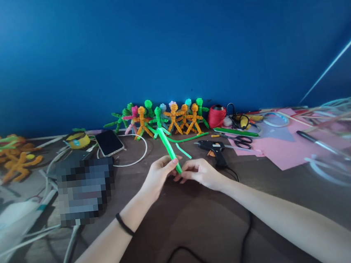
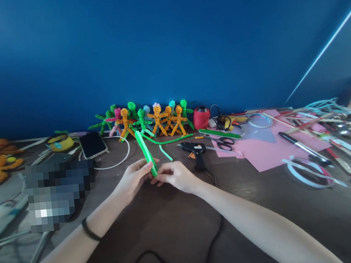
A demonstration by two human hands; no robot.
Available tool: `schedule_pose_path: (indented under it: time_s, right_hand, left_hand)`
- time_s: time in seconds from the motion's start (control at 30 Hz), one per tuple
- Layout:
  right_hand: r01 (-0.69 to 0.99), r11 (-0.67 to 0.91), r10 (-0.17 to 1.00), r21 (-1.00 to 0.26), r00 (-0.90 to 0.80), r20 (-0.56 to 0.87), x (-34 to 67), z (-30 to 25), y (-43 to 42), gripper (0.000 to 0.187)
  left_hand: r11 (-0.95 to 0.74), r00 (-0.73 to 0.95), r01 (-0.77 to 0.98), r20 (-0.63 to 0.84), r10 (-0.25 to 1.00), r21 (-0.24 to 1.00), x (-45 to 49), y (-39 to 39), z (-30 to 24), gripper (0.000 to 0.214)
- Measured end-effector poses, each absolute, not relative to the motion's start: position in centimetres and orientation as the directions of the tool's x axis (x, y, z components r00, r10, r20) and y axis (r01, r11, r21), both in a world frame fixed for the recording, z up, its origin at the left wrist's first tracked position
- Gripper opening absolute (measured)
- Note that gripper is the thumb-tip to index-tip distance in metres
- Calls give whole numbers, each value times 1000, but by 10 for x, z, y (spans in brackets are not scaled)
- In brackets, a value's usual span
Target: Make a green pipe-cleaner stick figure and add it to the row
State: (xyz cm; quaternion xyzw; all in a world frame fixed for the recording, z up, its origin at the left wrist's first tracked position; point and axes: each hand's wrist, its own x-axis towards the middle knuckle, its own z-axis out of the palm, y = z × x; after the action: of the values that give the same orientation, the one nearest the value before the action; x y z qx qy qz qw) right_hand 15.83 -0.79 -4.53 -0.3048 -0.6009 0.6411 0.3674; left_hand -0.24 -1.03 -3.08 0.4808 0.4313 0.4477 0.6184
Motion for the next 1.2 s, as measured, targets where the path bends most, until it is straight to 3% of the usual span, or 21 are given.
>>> schedule_pose_path:
  time_s: [0.27, 0.47, 0.63, 0.93, 1.2]
  right_hand:
    - [-83, 4, 838, -997, -544, 48, 158, -46, -9, 26]
    - [-128, -79, 839, -989, -545, 3, 159, -48, -8, 26]
    - [-160, -142, 843, -977, -536, -35, 158, -48, -8, 26]
    - [-141, -179, 850, -974, -520, -81, 156, -40, -8, 31]
    - [-136, -124, 837, -983, -546, -30, 158, -44, -7, 27]
  left_hand:
    - [164, 240, -144, -127, 962, 976, -4, -8, -33, 26]
    - [201, 166, -182, -171, 971, 962, -2, -8, -33, 21]
    - [136, 119, -142, -119, 986, 981, -1, -9, -31, 19]
    - [-91, 32, 74, 88, 996, 993, 0, -14, -21, 18]
    - [-281, 72, 360, 274, 959, 890, 1, -24, -17, 12]
